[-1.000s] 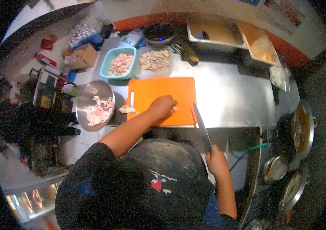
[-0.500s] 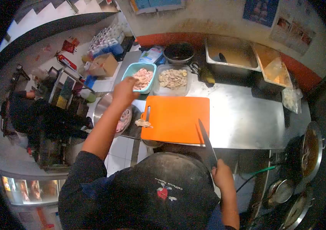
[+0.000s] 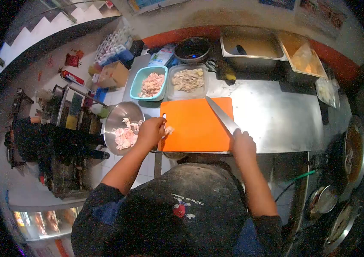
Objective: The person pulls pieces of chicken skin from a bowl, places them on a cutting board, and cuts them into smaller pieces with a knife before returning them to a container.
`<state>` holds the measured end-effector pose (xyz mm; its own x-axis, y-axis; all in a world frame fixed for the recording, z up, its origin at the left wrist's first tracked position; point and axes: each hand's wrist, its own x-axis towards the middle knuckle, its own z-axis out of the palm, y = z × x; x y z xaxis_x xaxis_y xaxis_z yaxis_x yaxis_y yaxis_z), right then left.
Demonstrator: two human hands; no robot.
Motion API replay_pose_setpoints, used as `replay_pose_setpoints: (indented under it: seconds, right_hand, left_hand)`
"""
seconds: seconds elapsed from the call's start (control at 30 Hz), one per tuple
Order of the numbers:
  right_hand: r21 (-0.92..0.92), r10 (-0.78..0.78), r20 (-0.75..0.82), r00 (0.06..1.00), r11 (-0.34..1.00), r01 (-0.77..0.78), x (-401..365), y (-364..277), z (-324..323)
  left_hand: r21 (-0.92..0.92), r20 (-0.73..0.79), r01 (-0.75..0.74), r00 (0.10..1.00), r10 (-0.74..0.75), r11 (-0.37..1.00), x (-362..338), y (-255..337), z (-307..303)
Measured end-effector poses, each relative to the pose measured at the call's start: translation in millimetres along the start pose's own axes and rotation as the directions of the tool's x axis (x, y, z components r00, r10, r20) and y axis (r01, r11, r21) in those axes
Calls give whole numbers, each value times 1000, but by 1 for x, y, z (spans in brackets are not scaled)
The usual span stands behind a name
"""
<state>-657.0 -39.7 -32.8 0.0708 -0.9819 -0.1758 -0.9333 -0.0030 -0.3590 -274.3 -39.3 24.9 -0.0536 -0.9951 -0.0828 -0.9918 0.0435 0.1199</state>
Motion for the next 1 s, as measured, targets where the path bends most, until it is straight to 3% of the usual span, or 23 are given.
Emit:
replay_pose_setpoints:
  seconds: [0.03,0.07,0.1,0.13,0.2,0.27,0.3,0.33,0.37,0.4,0.43,0.47,0.53,0.6,0.67,0.7,0.77,0.8,0.87,0.93,1.0]
  right_hand:
    - [-38,0,32,999,999,1,8,-5,-3]
    - [-38,4,32,999,999,-3,12,-11,-8]
    - [-108,-22,35,999,994,26,13,-25,-20]
    - [-176,-47,43,998,983,53,12,-38,-25]
    - [180,-290,-83,953,937,301,15,-53,-25]
    - [365,-530,-336,779,689,626,19,-77,-26]
    - [364,-526,-333,783,694,621,22,-89,-27]
    - [511,-541,-220,812,645,568,25,-101,-27]
    - [644,-564,-107,819,588,489,29,-105,-28]
    - [643,-561,-107,821,590,487,30,-105,-33]
    - [718,-512,18,859,605,346,30,-106,-41]
    - [769,-463,147,874,610,194,30,-106,-45]
    - [826,-441,117,890,541,160,33,-93,-32]
    - [877,-412,89,907,464,125,34,-83,-28]
    - [686,-431,-57,900,639,349,34,-81,-39]
    - [684,-430,-57,901,641,349,36,-81,-41]
    - [553,-540,-151,828,648,524,36,-83,-43]
    - [554,-536,-150,831,650,519,32,-87,-48]
    - [623,-457,-17,889,691,366,22,-98,-62]
    - [595,-466,7,885,713,370,20,-100,-69]
    - [564,-474,28,880,734,377,20,-98,-78]
  left_hand:
    - [-315,-65,9,997,-31,949,0,3,-6]
    - [-600,-115,-2,990,-84,800,1,8,-12]
    - [-715,-56,5,996,-64,699,3,12,-18]
    - [-717,-49,7,997,-60,697,5,19,-23]
    - [-930,-36,-29,999,-11,366,12,36,-30]
    - [-949,8,-1,1000,26,317,14,56,-35]
    - [-972,-3,-11,999,35,233,15,65,-35]
    - [-989,-14,-20,999,40,149,16,72,-34]
    - [-989,-12,-18,999,43,146,17,76,-35]
    - [-971,-74,-67,997,-23,229,18,80,-35]
    - [-944,-140,-107,986,-84,313,18,81,-35]
    - [-944,-139,-107,987,-84,311,21,78,-33]
    - [-958,-188,-136,963,-194,252,23,69,-23]
    - [-975,-110,-63,970,-215,214,21,57,-14]
    - [-929,58,140,969,-240,342,20,47,-3]
    - [-930,59,140,970,-238,341,17,51,-3]
    - [-737,-194,-50,971,-139,674,10,63,2]
    - [-737,-190,-50,972,-136,674,7,70,-2]
    - [-615,-303,-419,908,291,668,1,84,-14]
    - [-582,-292,-435,900,323,687,-2,93,-10]
    - [-741,-119,-251,962,245,623,-2,98,-8]
